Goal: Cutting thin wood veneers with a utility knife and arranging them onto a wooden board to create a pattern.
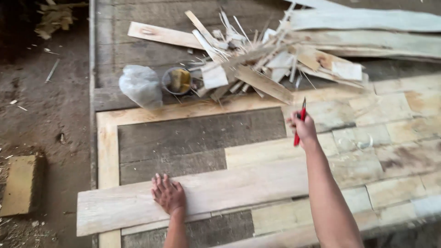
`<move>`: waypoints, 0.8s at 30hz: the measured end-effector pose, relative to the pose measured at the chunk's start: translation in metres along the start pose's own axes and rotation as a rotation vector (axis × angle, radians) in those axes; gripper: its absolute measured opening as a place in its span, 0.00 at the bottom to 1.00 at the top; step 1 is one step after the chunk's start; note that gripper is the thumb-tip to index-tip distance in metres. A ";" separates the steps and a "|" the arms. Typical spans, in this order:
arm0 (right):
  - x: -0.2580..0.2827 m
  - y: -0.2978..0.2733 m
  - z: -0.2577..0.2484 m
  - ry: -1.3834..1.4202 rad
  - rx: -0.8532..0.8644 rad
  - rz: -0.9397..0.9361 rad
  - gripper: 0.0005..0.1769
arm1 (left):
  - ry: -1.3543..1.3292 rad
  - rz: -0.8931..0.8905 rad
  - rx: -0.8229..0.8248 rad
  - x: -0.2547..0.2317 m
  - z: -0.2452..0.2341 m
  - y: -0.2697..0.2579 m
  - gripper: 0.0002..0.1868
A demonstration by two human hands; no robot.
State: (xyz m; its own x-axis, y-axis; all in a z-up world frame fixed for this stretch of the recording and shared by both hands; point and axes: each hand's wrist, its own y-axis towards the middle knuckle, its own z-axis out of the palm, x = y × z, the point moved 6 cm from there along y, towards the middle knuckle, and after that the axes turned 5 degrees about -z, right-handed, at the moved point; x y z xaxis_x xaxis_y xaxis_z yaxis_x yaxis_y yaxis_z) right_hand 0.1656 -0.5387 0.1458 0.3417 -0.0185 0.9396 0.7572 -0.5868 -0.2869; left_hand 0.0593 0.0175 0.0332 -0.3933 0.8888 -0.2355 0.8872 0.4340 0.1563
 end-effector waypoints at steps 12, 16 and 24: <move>-0.183 -0.140 -0.209 -0.667 -0.130 0.275 0.10 | -0.248 0.275 0.187 -0.020 -0.037 -0.051 0.19; -0.184 -0.147 -0.216 -0.599 -0.161 0.275 0.06 | -0.297 0.358 0.416 -0.043 -0.043 -0.107 0.19; -0.177 -0.140 -0.225 -0.635 -0.052 0.376 0.27 | -0.241 0.353 0.668 -0.058 -0.024 -0.156 0.22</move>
State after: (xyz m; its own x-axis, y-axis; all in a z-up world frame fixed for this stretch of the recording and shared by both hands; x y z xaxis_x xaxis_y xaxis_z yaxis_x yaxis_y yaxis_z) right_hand -0.1259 -0.6356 0.0618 0.8410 0.2365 0.4867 0.5036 -0.6713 -0.5439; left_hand -0.0620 -0.0985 0.0455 -0.0663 0.8679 -0.4923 0.9366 -0.1159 -0.3306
